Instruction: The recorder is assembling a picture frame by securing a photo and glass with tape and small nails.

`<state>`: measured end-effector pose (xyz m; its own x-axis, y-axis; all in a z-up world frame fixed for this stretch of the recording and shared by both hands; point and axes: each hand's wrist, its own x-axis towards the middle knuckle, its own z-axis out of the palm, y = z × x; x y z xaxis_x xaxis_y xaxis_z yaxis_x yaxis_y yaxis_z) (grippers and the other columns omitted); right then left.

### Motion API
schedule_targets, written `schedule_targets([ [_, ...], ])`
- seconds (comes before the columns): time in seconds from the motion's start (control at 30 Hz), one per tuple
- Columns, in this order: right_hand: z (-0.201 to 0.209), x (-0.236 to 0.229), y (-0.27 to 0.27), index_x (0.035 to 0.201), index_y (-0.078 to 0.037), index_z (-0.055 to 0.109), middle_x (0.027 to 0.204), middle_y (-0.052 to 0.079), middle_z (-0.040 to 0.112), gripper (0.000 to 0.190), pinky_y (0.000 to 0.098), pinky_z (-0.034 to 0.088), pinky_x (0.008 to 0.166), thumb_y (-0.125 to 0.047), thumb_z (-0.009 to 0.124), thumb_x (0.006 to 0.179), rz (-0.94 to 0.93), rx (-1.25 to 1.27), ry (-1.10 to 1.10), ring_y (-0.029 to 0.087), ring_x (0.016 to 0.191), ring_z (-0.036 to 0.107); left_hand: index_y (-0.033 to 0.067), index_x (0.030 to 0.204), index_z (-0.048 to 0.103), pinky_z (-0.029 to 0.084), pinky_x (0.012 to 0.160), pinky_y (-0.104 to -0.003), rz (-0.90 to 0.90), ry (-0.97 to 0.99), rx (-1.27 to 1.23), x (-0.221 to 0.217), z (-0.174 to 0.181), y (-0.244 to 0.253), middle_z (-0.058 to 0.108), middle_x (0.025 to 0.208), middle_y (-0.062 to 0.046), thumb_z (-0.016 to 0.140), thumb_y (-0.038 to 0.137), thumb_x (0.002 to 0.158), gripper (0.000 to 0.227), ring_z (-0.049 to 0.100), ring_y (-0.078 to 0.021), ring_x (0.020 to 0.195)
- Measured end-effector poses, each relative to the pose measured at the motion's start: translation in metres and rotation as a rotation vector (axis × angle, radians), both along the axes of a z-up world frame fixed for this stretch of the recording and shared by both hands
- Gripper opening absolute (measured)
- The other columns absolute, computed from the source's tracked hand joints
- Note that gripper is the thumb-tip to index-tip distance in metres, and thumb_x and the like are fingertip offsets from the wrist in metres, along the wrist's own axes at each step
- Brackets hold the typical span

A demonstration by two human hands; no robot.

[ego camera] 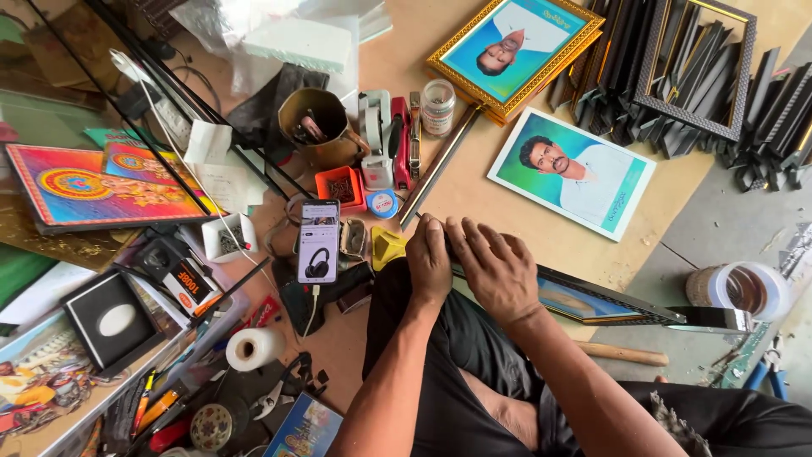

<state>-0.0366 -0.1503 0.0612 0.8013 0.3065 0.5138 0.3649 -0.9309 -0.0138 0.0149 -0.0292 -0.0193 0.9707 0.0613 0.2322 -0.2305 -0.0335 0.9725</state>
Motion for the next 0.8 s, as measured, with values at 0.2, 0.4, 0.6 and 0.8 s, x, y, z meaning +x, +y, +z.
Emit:
schedule_targets([
  [0.2,0.003,-0.03,-0.043,0.144,-0.016,0.062,0.144,0.001,0.064,0.058,0.0484,0.035,0.119,-0.011,0.067,0.086,-0.092,-0.145,-0.028,0.018,0.132,0.059,0.0025,0.088,0.053,0.042,0.062,-0.029,0.077,0.015,-0.025,0.009,-0.006,-0.004,0.047,0.071,-0.004,0.04,0.022,0.111,0.033,0.042,-0.0111,0.067],
  [0.4,-0.01,-0.097,-0.132,0.134,-0.016,0.072,0.133,-0.001,0.077,0.034,0.0582,0.021,0.127,-0.025,0.071,0.101,-0.251,-0.277,-0.103,0.018,0.127,0.069,0.0025,0.088,0.05,0.04,0.062,-0.026,0.023,-0.03,-0.045,0.009,-0.01,-0.003,0.04,0.075,-0.001,0.041,0.019,0.114,0.032,0.039,-0.0079,0.07],
  [0.6,-0.002,-0.143,-0.17,0.131,-0.02,0.076,0.133,-0.006,0.08,0.025,0.0561,0.015,0.136,-0.03,0.066,0.11,-0.479,-0.319,-0.044,0.015,0.135,0.07,0.0052,0.087,0.055,0.058,0.046,-0.026,-0.118,0.205,-0.389,0.007,0.001,0.001,0.058,0.081,0.0,0.038,0.021,0.108,0.031,0.061,-0.009,0.063],
  [0.8,0.011,-0.152,-0.152,0.116,-0.027,0.079,0.12,-0.014,0.08,0.032,0.0547,0.011,0.128,-0.044,0.066,0.093,-0.677,-0.54,-0.036,0.013,0.138,0.06,0.0052,0.092,0.06,0.056,0.047,-0.026,-0.158,0.217,-0.284,0.009,-0.011,0.034,0.054,0.079,0.001,0.039,0.028,0.109,0.036,0.057,-0.0093,0.063],
])
